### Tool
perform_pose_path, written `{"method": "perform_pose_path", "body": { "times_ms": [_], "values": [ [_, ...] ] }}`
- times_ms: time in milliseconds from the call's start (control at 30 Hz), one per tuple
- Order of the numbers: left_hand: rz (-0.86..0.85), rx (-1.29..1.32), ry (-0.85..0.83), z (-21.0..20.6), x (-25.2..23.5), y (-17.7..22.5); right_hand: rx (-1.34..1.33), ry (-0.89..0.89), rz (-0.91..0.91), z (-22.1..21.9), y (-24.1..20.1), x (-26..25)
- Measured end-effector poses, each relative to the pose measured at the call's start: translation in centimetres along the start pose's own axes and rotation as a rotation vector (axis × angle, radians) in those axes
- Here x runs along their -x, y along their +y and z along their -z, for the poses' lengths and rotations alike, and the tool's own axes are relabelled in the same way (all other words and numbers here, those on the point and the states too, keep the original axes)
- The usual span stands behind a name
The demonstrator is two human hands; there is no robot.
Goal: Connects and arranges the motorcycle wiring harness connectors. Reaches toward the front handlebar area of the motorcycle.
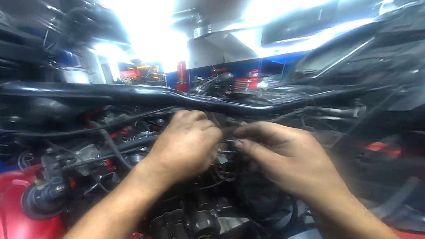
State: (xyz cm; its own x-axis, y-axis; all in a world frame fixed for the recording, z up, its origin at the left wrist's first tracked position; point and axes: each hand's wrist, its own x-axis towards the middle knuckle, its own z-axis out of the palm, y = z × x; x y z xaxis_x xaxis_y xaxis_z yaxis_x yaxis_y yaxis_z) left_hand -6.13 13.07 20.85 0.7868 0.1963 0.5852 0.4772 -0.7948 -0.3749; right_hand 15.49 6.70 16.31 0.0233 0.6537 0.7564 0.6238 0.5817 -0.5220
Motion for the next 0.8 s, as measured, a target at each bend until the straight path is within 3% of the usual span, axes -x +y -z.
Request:
{"method": "perform_pose_path", "body": {
  "times_ms": [167, 433, 800],
  "values": [
    [-0.049, 0.024, 0.204, -1.3, 0.3, -0.3, 0.038, 0.034, 0.125, 0.4, 0.5, 0.7],
    [-0.093, 0.048, 0.240, -1.7, 0.2, -0.6, 0.280, 0.200, 0.404, -0.8, 0.8, 0.6],
    [-0.157, 0.107, 0.361, -2.5, 0.0, -0.3, 0.281, 0.198, 0.353, -1.9, 0.5, 0.1]
  ]
}}
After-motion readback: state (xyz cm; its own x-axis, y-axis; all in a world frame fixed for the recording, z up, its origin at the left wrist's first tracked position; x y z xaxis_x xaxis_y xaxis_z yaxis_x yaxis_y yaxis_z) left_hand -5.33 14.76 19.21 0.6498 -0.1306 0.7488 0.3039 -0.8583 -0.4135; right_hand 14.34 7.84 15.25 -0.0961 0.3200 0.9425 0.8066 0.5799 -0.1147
